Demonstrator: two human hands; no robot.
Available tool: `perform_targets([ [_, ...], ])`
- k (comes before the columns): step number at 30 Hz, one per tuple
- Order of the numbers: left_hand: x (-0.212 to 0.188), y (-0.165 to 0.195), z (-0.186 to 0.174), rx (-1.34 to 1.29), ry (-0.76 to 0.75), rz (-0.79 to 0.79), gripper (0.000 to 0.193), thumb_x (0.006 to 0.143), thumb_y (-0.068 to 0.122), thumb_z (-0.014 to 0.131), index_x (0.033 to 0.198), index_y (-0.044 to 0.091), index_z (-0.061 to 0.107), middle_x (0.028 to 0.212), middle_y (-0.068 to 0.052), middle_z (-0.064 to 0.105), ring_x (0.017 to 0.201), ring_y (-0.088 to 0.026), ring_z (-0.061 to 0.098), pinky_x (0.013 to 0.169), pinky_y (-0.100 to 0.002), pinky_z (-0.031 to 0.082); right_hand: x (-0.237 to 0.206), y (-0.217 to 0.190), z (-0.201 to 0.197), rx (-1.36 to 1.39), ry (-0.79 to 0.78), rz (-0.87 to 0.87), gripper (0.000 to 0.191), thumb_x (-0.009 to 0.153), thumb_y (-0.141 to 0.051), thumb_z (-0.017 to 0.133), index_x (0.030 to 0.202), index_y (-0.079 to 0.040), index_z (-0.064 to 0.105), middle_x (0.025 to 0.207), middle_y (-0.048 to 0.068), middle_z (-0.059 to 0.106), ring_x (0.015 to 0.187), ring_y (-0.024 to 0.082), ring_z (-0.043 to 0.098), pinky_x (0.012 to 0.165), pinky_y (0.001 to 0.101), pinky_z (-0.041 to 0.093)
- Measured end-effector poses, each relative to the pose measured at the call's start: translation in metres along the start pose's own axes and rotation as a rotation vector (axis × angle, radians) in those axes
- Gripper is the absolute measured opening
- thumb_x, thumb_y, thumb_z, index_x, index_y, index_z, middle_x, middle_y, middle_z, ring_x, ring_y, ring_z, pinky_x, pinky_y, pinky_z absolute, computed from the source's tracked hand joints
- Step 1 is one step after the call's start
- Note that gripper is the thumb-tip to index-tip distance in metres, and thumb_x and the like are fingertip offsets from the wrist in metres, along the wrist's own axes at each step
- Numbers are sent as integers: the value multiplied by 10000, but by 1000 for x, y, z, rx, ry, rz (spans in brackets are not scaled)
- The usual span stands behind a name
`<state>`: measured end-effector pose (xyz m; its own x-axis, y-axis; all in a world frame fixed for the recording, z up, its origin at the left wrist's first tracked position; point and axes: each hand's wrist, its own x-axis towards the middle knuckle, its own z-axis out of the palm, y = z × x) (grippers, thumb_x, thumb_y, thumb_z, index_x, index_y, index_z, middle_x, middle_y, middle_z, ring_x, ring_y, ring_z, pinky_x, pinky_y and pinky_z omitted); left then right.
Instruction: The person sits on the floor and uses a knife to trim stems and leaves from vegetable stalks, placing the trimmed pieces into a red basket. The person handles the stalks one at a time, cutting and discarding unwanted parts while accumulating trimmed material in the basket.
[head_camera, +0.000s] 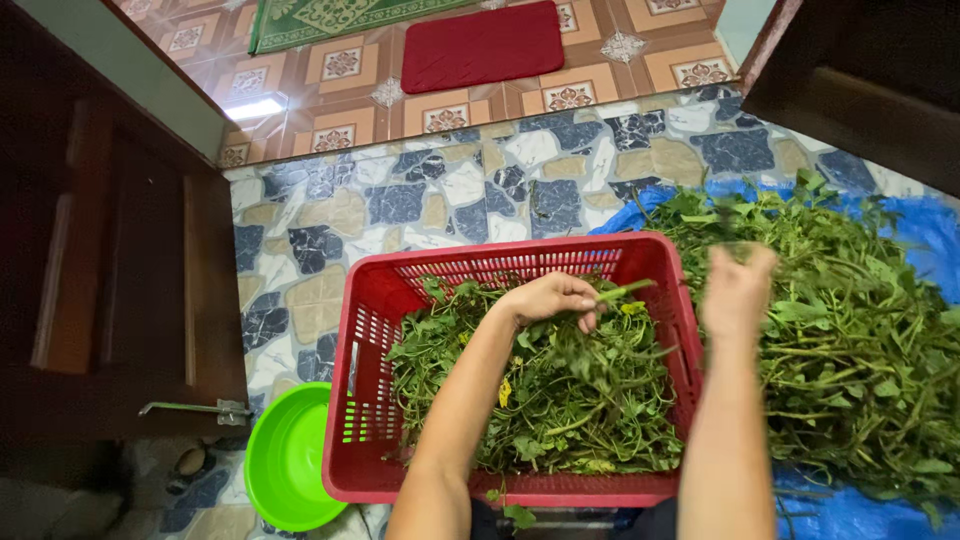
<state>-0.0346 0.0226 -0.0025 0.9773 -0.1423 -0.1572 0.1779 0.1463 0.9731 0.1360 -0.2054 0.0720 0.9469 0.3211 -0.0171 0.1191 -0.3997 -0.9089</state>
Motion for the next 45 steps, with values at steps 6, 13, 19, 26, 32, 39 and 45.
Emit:
perform_targets([
  [6, -5, 1, -15, -190, 248, 201, 320, 1072, 173, 564, 1277, -61, 638, 997, -116, 727, 934, -219, 736, 900, -328, 586, -11, -19, -26, 230, -145, 123, 733, 1026, -217, 561, 1629, -132, 154, 744, 2, 570, 564, 82, 496, 449, 232, 407],
  [13, 1, 5, 9, -229, 238, 106, 366, 1009, 196, 670, 1303, -21, 653, 1062, -91, 723, 965, -184, 685, 894, -383, 545, -42, -34, 44, 412, -798, 184, 391, 997, -258, 565, 1363, -120, 550, 673, -28, 562, 494, 49, 444, 398, 211, 329],
  [19, -5, 7, -4, 345, 259, -3, 419, 862, 113, 787, 1263, 61, 675, 1128, -54, 733, 1018, -168, 682, 937, -326, 540, -20, -6, 31, 713, -666, 115, 274, 1045, -296, 572, 1128, -42, 636, 663, 1, 542, 494, 61, 442, 403, 208, 326],
  [26, -4, -11, -11, 531, 346, -155, 331, 863, 52, 717, 1189, 99, 743, 1096, -87, 771, 985, -192, 709, 922, -334, 569, -14, 3, 22, 890, -640, 109, 358, 1078, -380, 595, 1152, -31, 576, 680, 18, 509, 532, 90, 443, 454, 228, 356],
  [32, -19, -29, -13, 733, 370, -387, 441, 792, 255, 801, 1205, 108, 747, 1125, -110, 782, 1033, -248, 725, 978, -415, 560, -12, 0, 4, 1081, -660, 55, 536, 1063, -494, 551, 1334, -33, 569, 718, 8, 502, 528, 131, 459, 536, 276, 395],
  [39, 0, 10, 10, 736, 351, 122, 976, 714, 377, 912, 1518, 132, 416, 1460, -159, 487, 1269, -294, 527, 1077, -446, 438, -9, 12, 14, 1210, -659, 146, 546, 1095, -520, 528, 1365, -47, 563, 733, -2, 491, 545, 138, 453, 558, 298, 382],
  [45, 26, 8, 44, 483, 346, 225, 494, 837, 314, 850, 1234, 67, 692, 1175, -98, 741, 1082, -207, 681, 987, -384, 546, -6, 19, 19, 1282, -755, 156, 493, 1080, -539, 509, 1307, -101, 528, 735, 12, 502, 566, 158, 467, 605, 328, 399],
])
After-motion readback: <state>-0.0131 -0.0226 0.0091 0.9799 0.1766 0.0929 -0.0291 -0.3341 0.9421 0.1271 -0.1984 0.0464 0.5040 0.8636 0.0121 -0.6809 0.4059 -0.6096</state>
